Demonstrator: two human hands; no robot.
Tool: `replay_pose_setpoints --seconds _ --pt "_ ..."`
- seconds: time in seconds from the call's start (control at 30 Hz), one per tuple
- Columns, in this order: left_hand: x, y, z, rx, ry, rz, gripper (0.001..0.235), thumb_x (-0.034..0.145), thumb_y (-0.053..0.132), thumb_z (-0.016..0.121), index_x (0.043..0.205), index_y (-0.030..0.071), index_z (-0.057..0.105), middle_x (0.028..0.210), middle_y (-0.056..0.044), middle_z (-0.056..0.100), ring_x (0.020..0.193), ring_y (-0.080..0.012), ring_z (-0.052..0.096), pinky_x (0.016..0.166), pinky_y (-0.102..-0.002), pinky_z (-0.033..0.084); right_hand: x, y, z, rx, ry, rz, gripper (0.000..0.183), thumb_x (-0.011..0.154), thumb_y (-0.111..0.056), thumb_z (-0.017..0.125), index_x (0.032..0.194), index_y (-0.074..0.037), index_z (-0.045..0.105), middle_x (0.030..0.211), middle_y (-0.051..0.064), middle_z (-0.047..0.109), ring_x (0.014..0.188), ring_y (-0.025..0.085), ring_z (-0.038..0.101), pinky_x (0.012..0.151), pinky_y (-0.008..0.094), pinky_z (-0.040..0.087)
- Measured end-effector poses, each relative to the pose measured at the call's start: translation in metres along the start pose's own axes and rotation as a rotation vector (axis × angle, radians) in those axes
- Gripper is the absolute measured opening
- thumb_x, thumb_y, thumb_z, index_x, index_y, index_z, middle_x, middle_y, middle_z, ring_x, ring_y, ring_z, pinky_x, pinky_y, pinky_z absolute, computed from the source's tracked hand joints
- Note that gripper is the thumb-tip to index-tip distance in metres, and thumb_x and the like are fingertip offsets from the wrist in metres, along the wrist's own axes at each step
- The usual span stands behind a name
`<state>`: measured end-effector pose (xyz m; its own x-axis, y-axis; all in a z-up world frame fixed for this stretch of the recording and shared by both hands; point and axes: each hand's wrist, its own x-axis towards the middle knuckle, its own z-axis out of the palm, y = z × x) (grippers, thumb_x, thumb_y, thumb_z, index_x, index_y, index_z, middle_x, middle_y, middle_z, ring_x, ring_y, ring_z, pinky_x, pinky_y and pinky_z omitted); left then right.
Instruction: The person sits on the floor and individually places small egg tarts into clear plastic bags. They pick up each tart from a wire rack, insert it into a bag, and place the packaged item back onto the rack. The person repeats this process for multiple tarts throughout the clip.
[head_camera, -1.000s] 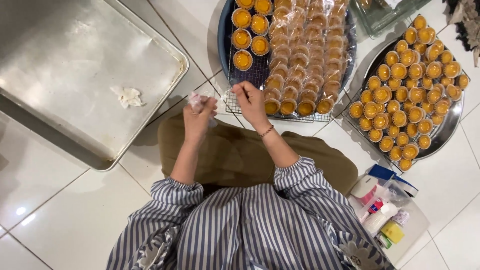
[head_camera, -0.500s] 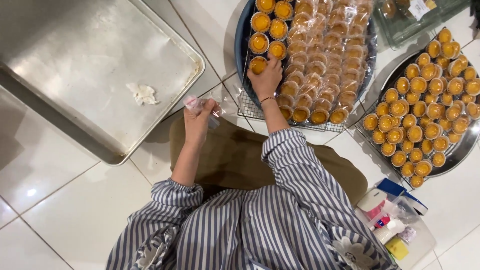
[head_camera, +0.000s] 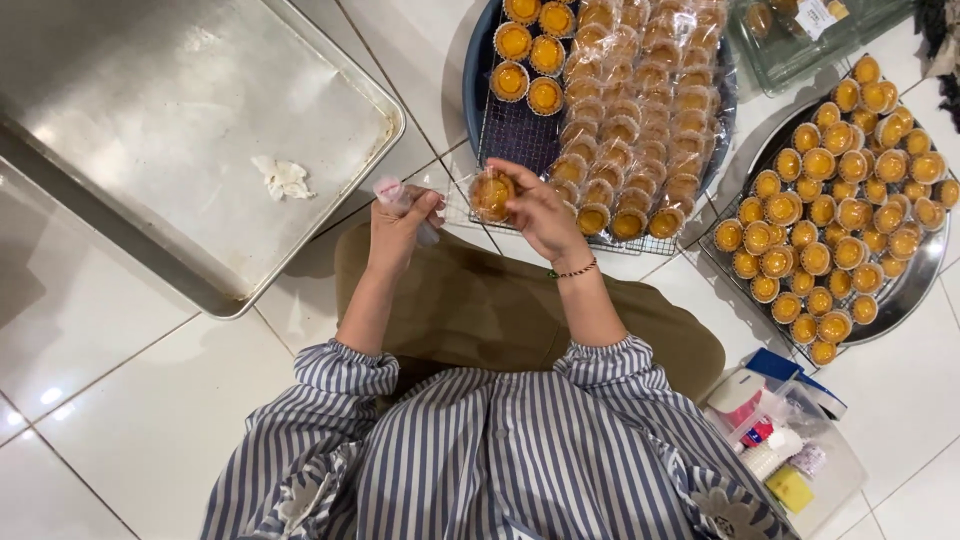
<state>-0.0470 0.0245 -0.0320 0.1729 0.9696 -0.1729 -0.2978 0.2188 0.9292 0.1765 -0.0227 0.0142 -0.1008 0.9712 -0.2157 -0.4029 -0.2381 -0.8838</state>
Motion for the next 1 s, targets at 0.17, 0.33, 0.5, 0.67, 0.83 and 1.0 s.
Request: replay_pose_setpoints --seconds 0.17,0.33,0.5,0.67,0.83,1.0 --pt "-0.009 0.018 0.007 -0.013 -0.021 -0.016 0.017 0.091 0.014 0.081 0.086 0.0 0.072 0.073 -0.012 0.072 0.054 -0.0172 0.069 0.057 -0.032 0.061 -0.009 0.0 -0.005 0.145 -0.009 0.0 0.061 0.095 -0.004 0.045 0.156 -0.003 0.037 0.133 0.024 0.061 0.117 0.034 0.066 0.092 0.044 0.061" --pt "-0.009 0.016 0.007 -0.035 -0.009 -0.012 0.016 0.092 0.011 0.079 0.087 -0.002 0.071 0.072 -0.014 0.071 0.053 -0.0177 0.069 0.056 -0.032 0.062 -0.012 0.016 -0.019 0.126 0.009 -0.03 0.055 0.099 -0.003 0.05 0.152 -0.005 0.036 0.124 0.028 0.065 0.107 0.037 0.071 0.089 0.046 0.063" --pt "-0.012 0.013 0.003 0.027 -0.044 -0.001 0.015 0.091 0.011 0.081 0.095 -0.002 0.075 0.074 -0.013 0.072 0.052 -0.0168 0.069 0.055 -0.031 0.06 -0.012 0.014 -0.014 0.095 0.036 -0.003 0.041 0.1 -0.002 0.053 0.14 -0.003 0.043 0.111 0.022 0.069 0.096 0.031 0.075 0.08 0.04 0.066" --pt "-0.019 0.043 0.017 0.061 -0.107 -0.05 0.023 0.087 0.015 0.085 0.103 0.0 0.078 0.083 -0.013 0.075 0.065 -0.0149 0.069 0.067 -0.034 0.061 -0.005 0.0 0.004 0.024 0.098 -0.008 0.024 0.1 -0.002 0.057 0.124 -0.002 0.055 0.101 0.01 0.07 0.087 0.021 0.075 0.076 0.033 0.066" --pt "-0.034 0.027 0.02 -0.027 -0.086 -0.201 0.036 0.086 0.014 0.087 0.116 -0.002 0.075 0.098 -0.016 0.076 0.083 -0.019 0.072 0.076 -0.04 0.063 -0.006 0.002 0.023 -0.062 0.254 0.024 0.015 0.1 -0.005 0.059 0.114 -0.004 0.063 0.095 0.004 0.065 0.081 0.015 0.073 0.07 0.028 0.066" --pt "-0.033 0.005 0.031 -0.076 -0.009 -0.354 0.04 0.078 0.02 0.093 0.109 0.001 0.075 0.09 -0.012 0.076 0.077 -0.0197 0.074 0.072 -0.041 0.065 -0.009 0.013 0.031 -0.397 0.361 -0.115 0.021 0.1 -0.022 0.071 0.112 -0.006 0.076 0.066 0.001 0.062 0.057 0.006 0.055 0.054 0.02 0.052"
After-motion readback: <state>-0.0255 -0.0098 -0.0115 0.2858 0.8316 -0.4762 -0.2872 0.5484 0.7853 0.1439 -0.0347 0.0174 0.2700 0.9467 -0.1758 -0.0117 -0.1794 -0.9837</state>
